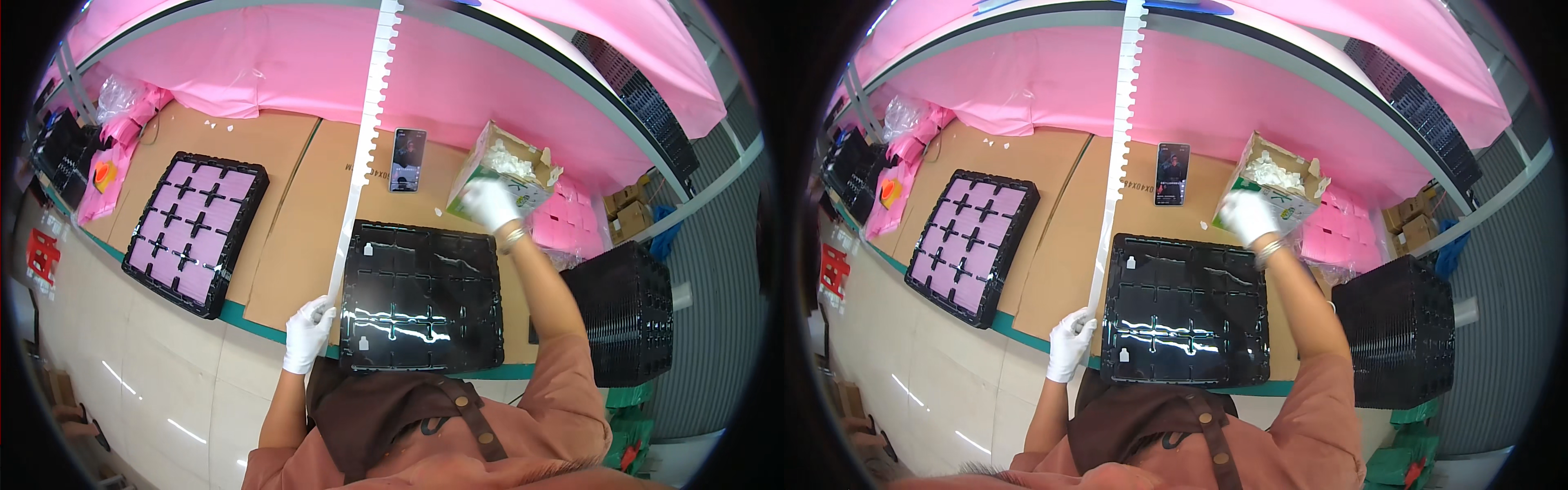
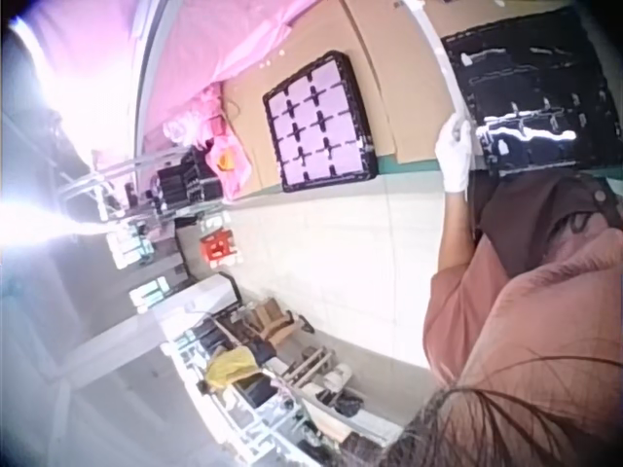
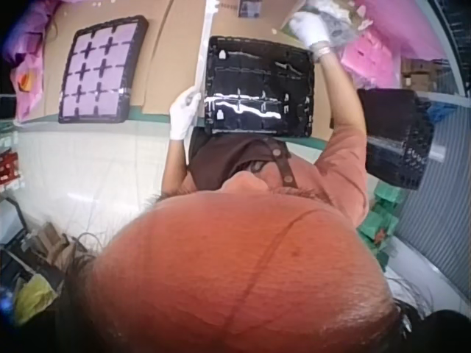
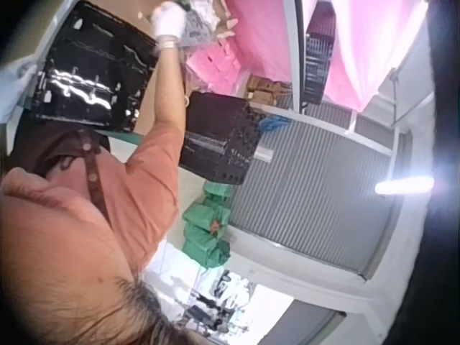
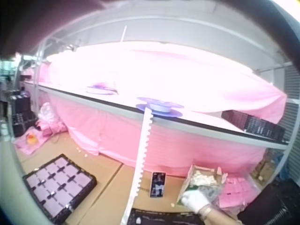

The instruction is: The person assembles black plastic trays by applying white adhesive strips to the edges and pressing pink foam inserts into the compartments. They handle the trays one at a time, stacking completed units on a nearby shelf.

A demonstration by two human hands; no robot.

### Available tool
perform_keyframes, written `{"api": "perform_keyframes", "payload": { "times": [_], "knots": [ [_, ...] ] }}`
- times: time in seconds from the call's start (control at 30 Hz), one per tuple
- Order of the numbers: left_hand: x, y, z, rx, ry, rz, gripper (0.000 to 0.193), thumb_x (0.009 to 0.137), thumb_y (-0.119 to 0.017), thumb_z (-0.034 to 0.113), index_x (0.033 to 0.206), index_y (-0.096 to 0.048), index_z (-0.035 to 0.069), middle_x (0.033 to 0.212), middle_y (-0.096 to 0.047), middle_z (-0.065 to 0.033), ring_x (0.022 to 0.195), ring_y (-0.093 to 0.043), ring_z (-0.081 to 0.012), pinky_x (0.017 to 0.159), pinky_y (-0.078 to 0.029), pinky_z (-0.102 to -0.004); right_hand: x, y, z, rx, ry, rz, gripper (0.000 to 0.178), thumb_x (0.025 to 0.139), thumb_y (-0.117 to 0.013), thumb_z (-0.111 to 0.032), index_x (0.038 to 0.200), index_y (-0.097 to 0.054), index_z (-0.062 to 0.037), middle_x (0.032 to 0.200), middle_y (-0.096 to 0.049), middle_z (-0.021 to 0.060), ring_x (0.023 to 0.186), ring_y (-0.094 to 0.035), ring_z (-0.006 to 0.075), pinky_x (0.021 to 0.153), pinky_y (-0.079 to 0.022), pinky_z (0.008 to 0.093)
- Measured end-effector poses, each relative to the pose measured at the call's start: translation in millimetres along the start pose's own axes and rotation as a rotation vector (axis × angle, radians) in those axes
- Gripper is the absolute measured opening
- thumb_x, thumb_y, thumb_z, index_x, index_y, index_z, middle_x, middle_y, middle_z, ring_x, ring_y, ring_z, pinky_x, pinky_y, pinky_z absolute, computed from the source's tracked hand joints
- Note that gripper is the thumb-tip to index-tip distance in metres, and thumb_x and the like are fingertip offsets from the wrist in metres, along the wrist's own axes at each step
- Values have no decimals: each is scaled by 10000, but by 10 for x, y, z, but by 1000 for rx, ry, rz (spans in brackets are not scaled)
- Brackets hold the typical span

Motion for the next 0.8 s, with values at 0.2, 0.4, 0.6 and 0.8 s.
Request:
{"api": "perform_keyframes", "payload": {
  "times": [0.2,0.4,0.6,0.8],
  "knots": [
    [-9,16,10,-52,42,-43,299,843,-731,149,1106,-680,16,890,-715,-92,719,-662,-114,681,-533,-259,-121,-1197,41,-95,-343,-116,253,910,-543,-261,865,-697,-64,841,-701,189,809,-689,360,754,-545,453],
    [-12,25,17,1,47,-37,302,846,-731,143,1118,-680,22,863,-716,-72,714,-652,-91,679,-530,-248,-28,-1481,154,-67,-428,-93,297,921,-533,-325,906,-657,-56,852,-696,201,819,-682,368,756,-533,474],
    [6,30,83,-3,35,-25,279,843,-727,154,1090,-689,30,857,-711,-90,701,-664,-118,667,-537,-263,-123,-815,-204,-67,-363,124,198,899,-578,-296,863,-634,-110,791,-687,175,736,-685,334,656,-544,432],
    [-6,2,8,45,52,-40,272,839,-726,146,1085,-691,33,850,-705,-96,696,-663,-117,659,-536,-261,-67,716,352,-223,-266,890,119,841,-604,-206,892,-659,-112,831,-651,110,761,-659,311,679,-533,431]
  ]
}}
Point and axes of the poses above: each hand's wrist, its own x-axis towards the middle knuckle, its own y-axis out of the back of the hand, z = x × y, the point moved 6 cm from there along x, towards the middle knuckle
